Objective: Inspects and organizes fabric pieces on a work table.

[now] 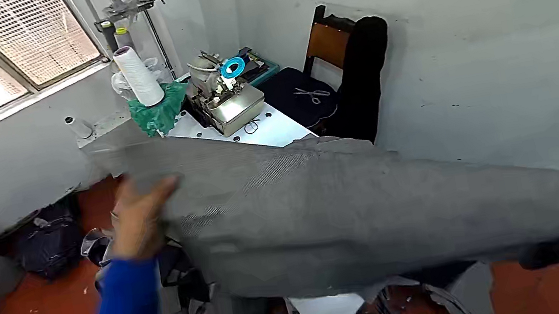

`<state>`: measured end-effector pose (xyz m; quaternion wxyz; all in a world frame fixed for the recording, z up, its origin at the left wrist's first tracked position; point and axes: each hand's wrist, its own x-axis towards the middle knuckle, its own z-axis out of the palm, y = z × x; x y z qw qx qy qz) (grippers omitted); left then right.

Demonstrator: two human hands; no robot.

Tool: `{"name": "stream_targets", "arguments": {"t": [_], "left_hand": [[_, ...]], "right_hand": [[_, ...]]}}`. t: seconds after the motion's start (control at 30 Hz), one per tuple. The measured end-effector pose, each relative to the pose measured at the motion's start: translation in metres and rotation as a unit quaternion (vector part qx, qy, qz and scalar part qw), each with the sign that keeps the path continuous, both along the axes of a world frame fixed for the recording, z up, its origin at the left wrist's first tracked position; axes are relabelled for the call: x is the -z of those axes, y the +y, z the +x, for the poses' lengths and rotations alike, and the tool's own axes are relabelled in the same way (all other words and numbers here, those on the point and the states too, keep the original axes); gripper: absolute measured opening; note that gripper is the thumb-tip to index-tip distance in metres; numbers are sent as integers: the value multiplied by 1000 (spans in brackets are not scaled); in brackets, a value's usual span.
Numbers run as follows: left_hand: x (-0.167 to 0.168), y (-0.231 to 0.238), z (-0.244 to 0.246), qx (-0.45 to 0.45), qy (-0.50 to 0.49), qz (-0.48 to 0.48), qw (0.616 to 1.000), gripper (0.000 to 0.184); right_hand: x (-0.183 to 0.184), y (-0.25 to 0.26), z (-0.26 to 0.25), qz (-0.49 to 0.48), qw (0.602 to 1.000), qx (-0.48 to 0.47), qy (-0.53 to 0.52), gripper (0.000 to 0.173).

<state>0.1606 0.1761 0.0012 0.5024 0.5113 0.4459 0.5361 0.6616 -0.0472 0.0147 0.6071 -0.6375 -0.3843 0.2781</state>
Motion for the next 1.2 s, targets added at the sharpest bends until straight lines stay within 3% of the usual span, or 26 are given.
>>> {"name": "stream_targets", "arguments": {"t": [0.07, 0.13, 0.17, 0.23, 0.33, 0.43, 0.5, 0.6, 0.63, 0.7, 0.8, 0.9, 0.97, 1.1, 1.2], "left_hand": [[76, 58, 65, 10, 97, -68, 993, 40], [155, 95, 109, 12, 231, -111, 967, 46], [182, 104, 123, 5, 290, -134, 948, 47], [203, 117, 137, -4, 356, -167, 919, 50], [207, 125, 113, -9, 324, -154, 933, 55], [244, 99, 50, 17, 314, -161, 936, 46], [283, 53, 15, 139, 372, -240, 886, 45], [319, -19, 20, 331, 440, -329, 767, 69], [331, -34, 28, 350, 450, -335, 750, 71], [352, -51, 34, 323, 456, -327, 762, 60], [344, -52, 10, 318, 441, -319, 776, 47], [297, -60, -29, 315, 427, -306, 790, 48], [268, -70, -46, 301, 438, -279, 800, 47], [217, -77, -43, 323, 510, -240, 760, 42], [186, -82, -45, 320, 529, -210, 757, 41]], "right_hand": [[68, 28, 53, -64, 991, 24, -115, 30], [150, 56, 92, -197, 954, 61, -218, 41], [190, 69, 104, -273, 927, 63, -249, 49], [244, 95, 103, -379, 878, 49, -289, 64], [235, 130, 34, -382, 875, -4, -299, 66], [195, 151, -52, -334, 871, -145, -329, 44], [189, 163, -98, -316, 852, -245, -338, 40], [200, 183, -149, -334, 803, -326, -371, 38], [200, 188, -163, -342, 788, -337, -384, 37], [190, 193, -189, -324, 778, -349, -410, 30], [166, 190, -232, -293, 755, -417, -413, 28], [176, 182, -282, -363, 653, -486, -453, 45], [197, 178, -314, -399, 620, -487, -469, 55], [230, 182, -348, -368, 667, -449, -467, 38], [226, 185, -346, -352, 708, -442, -423, 35]]}}
